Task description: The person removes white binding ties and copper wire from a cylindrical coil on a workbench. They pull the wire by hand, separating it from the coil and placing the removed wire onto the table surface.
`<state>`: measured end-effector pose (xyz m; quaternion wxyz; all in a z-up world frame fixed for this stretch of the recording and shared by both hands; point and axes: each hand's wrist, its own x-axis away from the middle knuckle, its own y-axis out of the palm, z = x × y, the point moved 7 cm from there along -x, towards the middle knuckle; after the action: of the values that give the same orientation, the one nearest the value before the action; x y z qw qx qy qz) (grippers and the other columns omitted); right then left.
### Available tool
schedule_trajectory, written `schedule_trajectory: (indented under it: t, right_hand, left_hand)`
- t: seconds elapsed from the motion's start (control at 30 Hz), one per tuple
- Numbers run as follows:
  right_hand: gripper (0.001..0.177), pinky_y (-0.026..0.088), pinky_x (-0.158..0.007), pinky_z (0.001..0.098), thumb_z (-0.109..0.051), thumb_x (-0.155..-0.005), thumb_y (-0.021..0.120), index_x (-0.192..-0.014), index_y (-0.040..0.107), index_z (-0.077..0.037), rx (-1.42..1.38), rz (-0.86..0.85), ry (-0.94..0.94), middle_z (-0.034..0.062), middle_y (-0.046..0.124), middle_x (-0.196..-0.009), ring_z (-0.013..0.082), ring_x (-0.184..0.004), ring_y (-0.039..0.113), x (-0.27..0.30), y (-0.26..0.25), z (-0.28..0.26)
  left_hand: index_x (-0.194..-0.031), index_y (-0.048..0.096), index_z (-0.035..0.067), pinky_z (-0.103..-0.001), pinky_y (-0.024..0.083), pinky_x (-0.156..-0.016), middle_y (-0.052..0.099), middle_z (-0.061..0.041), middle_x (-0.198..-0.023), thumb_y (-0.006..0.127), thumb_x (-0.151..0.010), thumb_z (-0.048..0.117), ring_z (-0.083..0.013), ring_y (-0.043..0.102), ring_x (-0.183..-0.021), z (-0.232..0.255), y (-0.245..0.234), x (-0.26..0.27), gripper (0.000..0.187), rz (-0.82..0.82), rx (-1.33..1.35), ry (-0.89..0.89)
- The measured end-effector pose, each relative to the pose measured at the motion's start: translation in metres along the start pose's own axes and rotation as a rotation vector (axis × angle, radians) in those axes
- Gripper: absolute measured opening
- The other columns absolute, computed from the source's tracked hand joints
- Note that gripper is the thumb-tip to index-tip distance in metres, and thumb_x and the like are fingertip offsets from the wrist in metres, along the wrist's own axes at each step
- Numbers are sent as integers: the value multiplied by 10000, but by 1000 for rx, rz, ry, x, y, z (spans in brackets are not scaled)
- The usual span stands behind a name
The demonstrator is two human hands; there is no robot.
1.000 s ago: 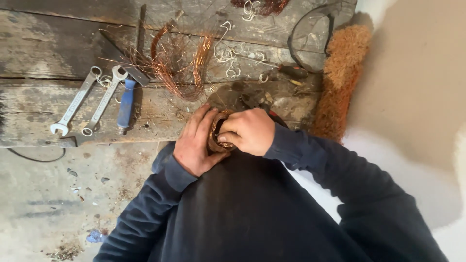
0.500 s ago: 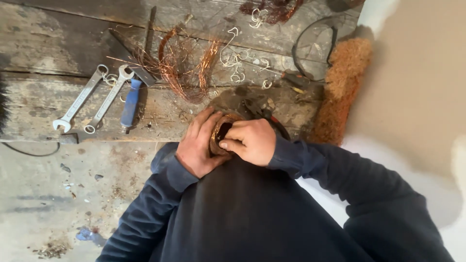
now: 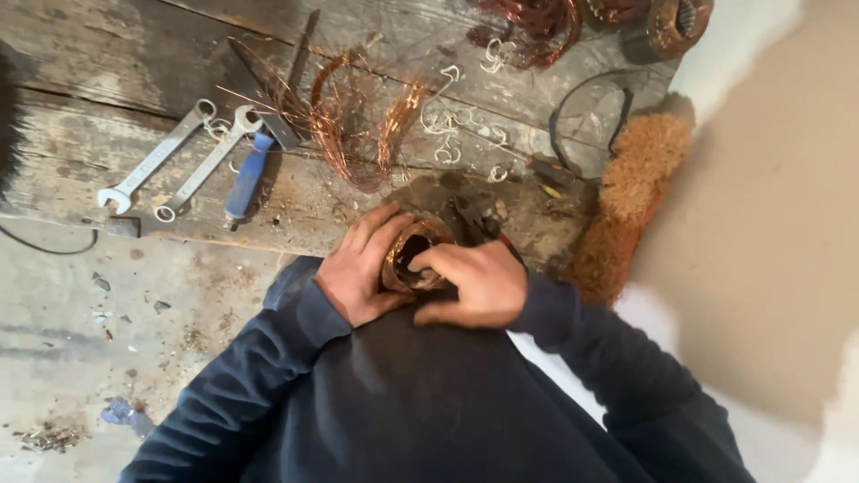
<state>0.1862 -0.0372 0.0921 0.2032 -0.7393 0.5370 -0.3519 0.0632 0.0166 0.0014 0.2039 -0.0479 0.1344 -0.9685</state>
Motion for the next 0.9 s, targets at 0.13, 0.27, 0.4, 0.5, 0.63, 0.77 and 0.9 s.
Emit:
schedule_trajectory:
  t: [0.13, 0.27, 0.4, 0.5, 0.63, 0.77, 0.9]
  right_hand:
    - [249, 553, -623, 367, -312, -874, 809, -1002, 700, -128, -64, -65, 17, 32, 745, -912, 260, -769, 734, 6, 18, 20]
    - [174, 548, -589, 365, -233, -846, 823, -972, 728, -159, -35, 49, 27, 34, 734, -852, 260, -709, 717, 13, 17, 24]
    - [156, 530, -582, 390, -135, -855, 795, -969, 711, -69, 80, 120, -166, 84, 674, -776, 269, -666, 695, 19, 14, 7]
    - [199, 505, -550, 400, -152, -847, 802, -962, 710, -18, 191, 190, -298, 109, 669, -756, 288, -606, 644, 20, -16, -31]
    - [175, 499, -502, 374, -77, -790, 742, -955, 720, -25, 227, 221, -357, 62, 643, -681, 229, -554, 648, 51, -88, -54]
    - [123, 537, -589, 367, -75, -905, 746, -1014, 698, -46, 280, 489, -13, 95, 685, -791, 231, -650, 687, 36, -113, -25]
    - [193, 577, -692, 391, -113, -983, 736, -1165, 692, -66, 344, 677, -14, 118, 717, -992, 266, -833, 722, -29, -82, -22]
  left_hand:
    - [-1493, 411, 61, -497, 383, -1145, 402, -229, -1534, 921, -624, 282, -450, 413, -1412, 5, -3, -1, 1031, 4, -14, 32]
    - [-1492, 410, 71, -476, 412, -1120, 414, -228, -1520, 937, -607, 273, -447, 435, -1393, 10, -8, -5, 1049, 16, 7, 21]
    - [-1489, 420, 87, -468, 414, -1125, 442, -202, -1521, 926, -602, 277, -417, 441, -1400, 12, -10, -2, 1039, 19, 7, -28]
    - [-1473, 432, 77, -549, 323, -1140, 454, -193, -1502, 938, -611, 324, -398, 429, -1405, 13, -12, -5, 1030, 0, -111, 54]
    - [-1492, 422, 78, -521, 332, -1173, 449, -194, -1503, 913, -628, 338, -396, 421, -1408, 13, -12, -7, 1027, -29, -105, 60]
    - [-1494, 389, 86, -476, 371, -1132, 430, -201, -1516, 915, -611, 371, -422, 406, -1381, 5, -7, -7, 1067, -62, -57, 42]
    - [-1538, 328, 54, -500, 354, -1154, 393, -236, -1546, 904, -613, 392, -427, 396, -1418, 10, -6, -1, 1141, -22, -132, 61]
